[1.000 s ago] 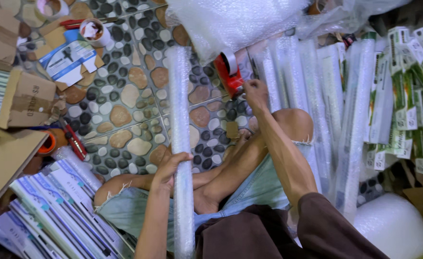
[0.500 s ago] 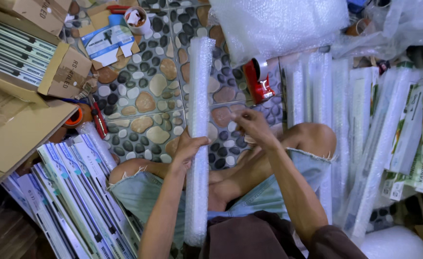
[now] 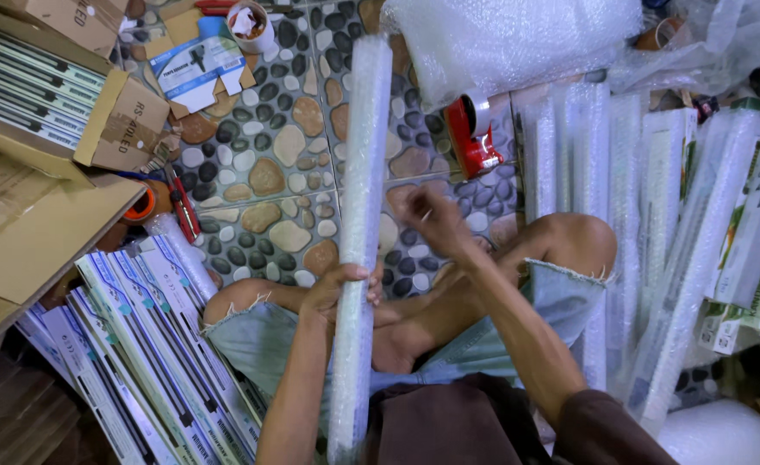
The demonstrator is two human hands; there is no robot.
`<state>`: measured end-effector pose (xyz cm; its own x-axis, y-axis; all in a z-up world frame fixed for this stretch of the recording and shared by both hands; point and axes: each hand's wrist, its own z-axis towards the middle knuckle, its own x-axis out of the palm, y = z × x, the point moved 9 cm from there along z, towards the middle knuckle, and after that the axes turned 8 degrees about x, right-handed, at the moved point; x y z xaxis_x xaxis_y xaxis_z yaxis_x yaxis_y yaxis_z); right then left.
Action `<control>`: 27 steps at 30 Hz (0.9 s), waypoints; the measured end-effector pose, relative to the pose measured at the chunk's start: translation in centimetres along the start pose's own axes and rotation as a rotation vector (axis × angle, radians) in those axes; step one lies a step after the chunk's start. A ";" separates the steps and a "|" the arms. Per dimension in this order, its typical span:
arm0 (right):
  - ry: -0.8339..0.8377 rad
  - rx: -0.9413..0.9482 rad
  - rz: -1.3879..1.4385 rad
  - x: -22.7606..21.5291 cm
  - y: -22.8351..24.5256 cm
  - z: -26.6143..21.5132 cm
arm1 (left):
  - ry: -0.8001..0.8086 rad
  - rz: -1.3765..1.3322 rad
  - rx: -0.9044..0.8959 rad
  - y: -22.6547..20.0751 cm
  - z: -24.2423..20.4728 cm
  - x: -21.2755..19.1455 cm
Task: The person sits on the floor and wraps long, thin packages in bubble wrap. They roll each package in the bubble wrap and secure it with tape from a handheld dispenser, then place the wrapped items aside.
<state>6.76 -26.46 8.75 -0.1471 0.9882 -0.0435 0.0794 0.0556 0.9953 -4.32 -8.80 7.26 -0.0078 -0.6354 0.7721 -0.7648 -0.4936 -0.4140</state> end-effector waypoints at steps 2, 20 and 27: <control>-0.301 -0.169 -0.521 -5.4 2.2 0.1 | 0.020 0.051 0.040 -1.1 -0.7 1.6; -0.800 0.464 0.202 -17.7 -8.2 -0.8 | -0.795 0.388 0.475 -11.7 4.5 -4.2; -0.547 0.783 -0.923 -19.5 -9.3 -0.2 | -0.915 0.422 0.536 -13.0 3.2 -3.5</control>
<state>8.73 -46.24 0.37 -0.0554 0.4630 -0.8846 0.7355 0.6181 0.2775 7.67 -2.04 8.40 0.4417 -0.8967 -0.0278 -0.4373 -0.1882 -0.8794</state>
